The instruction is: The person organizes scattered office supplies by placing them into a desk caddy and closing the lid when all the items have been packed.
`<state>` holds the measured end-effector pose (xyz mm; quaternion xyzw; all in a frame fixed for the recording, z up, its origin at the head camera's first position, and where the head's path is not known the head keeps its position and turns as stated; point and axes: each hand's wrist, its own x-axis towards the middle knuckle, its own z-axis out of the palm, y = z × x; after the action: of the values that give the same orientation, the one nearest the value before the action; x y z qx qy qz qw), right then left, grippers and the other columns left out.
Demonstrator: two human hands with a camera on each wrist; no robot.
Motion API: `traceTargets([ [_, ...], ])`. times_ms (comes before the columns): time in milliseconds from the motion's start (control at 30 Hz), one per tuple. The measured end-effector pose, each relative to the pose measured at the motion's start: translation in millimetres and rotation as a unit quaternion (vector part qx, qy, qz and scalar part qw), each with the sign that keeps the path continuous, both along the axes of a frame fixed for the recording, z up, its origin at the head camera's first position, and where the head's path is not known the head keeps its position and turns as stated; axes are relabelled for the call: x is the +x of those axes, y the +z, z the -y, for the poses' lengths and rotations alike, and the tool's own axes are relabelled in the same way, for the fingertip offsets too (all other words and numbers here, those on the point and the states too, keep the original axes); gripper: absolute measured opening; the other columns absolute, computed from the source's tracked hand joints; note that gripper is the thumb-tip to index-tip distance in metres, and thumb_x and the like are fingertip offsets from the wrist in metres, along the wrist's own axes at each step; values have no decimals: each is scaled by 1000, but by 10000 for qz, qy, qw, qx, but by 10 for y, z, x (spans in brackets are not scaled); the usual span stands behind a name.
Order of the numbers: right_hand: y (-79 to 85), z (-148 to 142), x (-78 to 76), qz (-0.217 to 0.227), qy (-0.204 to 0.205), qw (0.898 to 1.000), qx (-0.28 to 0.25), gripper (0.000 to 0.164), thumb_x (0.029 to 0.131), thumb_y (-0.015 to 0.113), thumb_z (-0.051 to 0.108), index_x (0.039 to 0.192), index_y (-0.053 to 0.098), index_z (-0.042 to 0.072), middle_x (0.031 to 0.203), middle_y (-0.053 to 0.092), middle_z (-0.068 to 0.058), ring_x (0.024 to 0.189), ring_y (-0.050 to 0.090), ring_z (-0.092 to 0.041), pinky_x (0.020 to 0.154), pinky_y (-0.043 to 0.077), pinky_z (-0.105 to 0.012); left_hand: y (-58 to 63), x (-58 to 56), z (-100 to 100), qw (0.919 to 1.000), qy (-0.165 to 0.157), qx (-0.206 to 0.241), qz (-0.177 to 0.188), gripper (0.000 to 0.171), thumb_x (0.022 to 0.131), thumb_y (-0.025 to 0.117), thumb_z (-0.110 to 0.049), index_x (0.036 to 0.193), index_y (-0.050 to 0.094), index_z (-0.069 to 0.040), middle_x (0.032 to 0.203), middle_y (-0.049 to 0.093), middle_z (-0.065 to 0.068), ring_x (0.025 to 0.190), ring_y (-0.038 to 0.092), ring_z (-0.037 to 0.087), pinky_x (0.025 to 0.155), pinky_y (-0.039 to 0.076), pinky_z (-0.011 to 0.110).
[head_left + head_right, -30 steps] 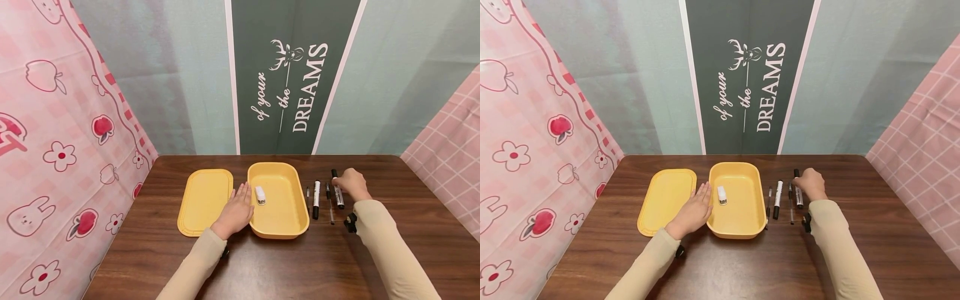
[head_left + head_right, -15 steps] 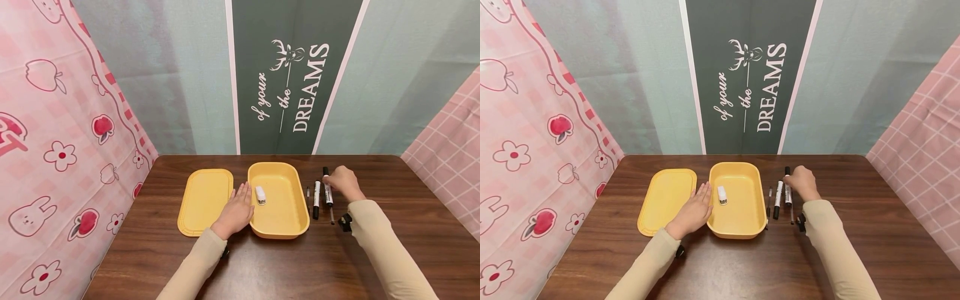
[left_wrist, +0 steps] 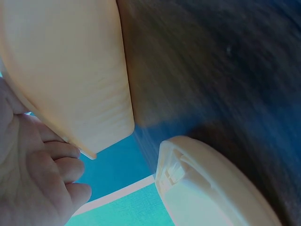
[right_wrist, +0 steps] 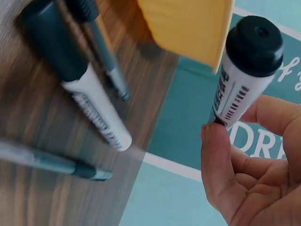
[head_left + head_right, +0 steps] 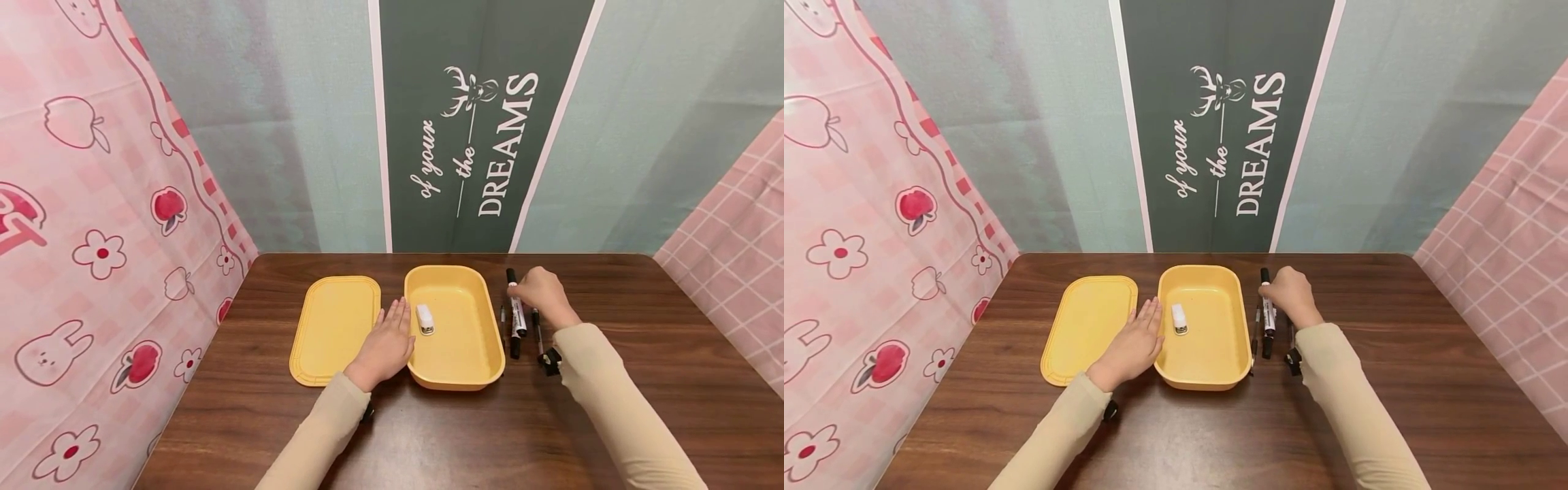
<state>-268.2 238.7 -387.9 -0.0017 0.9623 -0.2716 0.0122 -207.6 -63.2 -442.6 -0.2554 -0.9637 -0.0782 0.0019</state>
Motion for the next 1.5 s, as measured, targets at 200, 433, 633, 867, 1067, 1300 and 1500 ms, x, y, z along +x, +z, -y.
traceTargets([
  [200, 48, 162, -12, 47, 103, 9999, -99, 43, 80, 58, 13, 43, 38, 16, 40, 33, 5, 36, 29, -10, 41, 28, -27, 18, -3, -3, 10000, -9, 21, 55, 58, 101, 39, -26, 146, 22, 7, 154, 15, 21, 142, 14, 30, 113, 17, 45],
  [433, 74, 367, -21, 62, 296, 9995, -94, 43, 80, 59, 12, 43, 39, 15, 40, 31, 5, 35, 30, -10, 39, 27, -25, 11, -12, -2, 10000, 12, 21, -29, 57, 101, 40, -25, 146, 24, 7, 153, 19, 21, 141, 17, 30, 112, 19, 45],
  [633, 69, 510, -32, 49, 320, 9995, -63, 42, 80, 58, 10, 44, 39, 14, 41, 34, 4, 36, 37, -12, 39, 32, -25, 25, -8, -1, 10000, 11, 54, -33, 58, 101, 40, -25, 146, 24, 8, 153, 18, 22, 141, 17, 30, 112, 19, 46],
  [867, 89, 654, -40, 243, 408, 9989, -38, 41, 81, 59, 11, 45, 40, 14, 41, 38, 2, 37, 36, -11, 41, 30, -24, 21, -8, 4, 10000, 22, 87, 6, 58, 101, 39, -25, 146, 23, 7, 153, 18, 22, 142, 16, 30, 112, 18, 45],
  [1067, 137, 745, -55, 330, 479, 9982, -119, 41, 80, 59, 9, 45, 40, 14, 41, 36, 3, 36, 33, -10, 40, 30, -23, 15, -15, 4, 9999, 37, 131, -14, 59, 101, 40, -25, 146, 21, 8, 153, 17, 21, 142, 16, 30, 113, 17, 45],
  [1300, 142, 875, -78, 300, 511, 9982, -17, 40, 80, 62, 12, 44, 44, 13, 41, 42, 3, 39, 42, -11, 43, 34, -24, -8, -19, 24, 9999, 41, 106, -105, 60, 100, 41, -25, 146, 21, 9, 153, 18, 22, 141, 18, 31, 112, 18, 45],
  [1500, 92, 979, -86, 353, 533, 9980, 39, 37, 79, 61, 11, 45, 47, 12, 42, 46, 1, 40, 46, -12, 43, 35, -24, 2, -10, 27, 9999, 16, 116, -96, 59, 100, 40, -25, 146, 22, 9, 153, 19, 22, 141, 18, 32, 112, 18, 45],
])
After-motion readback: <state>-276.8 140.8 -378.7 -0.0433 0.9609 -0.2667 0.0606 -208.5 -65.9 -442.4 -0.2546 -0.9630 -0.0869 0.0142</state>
